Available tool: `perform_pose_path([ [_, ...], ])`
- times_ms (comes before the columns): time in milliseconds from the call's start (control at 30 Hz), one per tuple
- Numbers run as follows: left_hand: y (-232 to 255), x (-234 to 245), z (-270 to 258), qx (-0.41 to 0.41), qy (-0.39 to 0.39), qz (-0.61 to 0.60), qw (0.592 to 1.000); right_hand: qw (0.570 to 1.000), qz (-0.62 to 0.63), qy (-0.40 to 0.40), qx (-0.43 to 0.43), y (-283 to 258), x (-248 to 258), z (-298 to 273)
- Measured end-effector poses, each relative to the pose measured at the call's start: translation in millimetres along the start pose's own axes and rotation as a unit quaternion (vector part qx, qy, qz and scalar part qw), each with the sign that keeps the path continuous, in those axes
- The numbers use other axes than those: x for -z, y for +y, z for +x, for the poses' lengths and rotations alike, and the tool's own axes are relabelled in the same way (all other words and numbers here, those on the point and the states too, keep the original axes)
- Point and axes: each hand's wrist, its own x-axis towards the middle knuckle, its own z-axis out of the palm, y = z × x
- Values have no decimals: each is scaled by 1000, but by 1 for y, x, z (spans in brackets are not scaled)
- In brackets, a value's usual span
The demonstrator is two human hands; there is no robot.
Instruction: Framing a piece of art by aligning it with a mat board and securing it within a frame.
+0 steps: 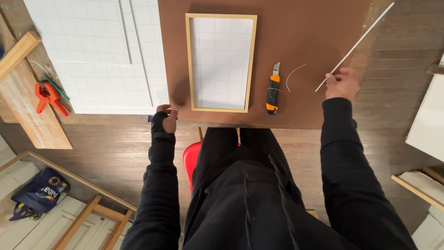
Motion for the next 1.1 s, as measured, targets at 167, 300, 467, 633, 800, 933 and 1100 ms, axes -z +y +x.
perform_pose_path([
  [167,4,5,4,6,-21,10,1000,995,-4,-93,-25,7,5,-9],
  [300,-7,-12,9,-27,-41,6,999,984,-111,-111,90,-3,-8,-52],
  [467,57,-21,0,-122,-98,127,980,984,-116,-123,64,-54,-29,-109],
  [633,87,-35,11,-213,-103,95,967,983,-98,-139,70,-92,-61,-137],
  [800,82,-33,20,-209,-112,118,964,979,-100,-162,68,-113,-88,-154],
  [933,77,-22,23,-189,-124,124,966,978,-91,-174,67,-125,-102,-167],
  [1100,71,-6,29,-168,-117,160,966,978,-79,-189,46,-138,-114,-174],
])
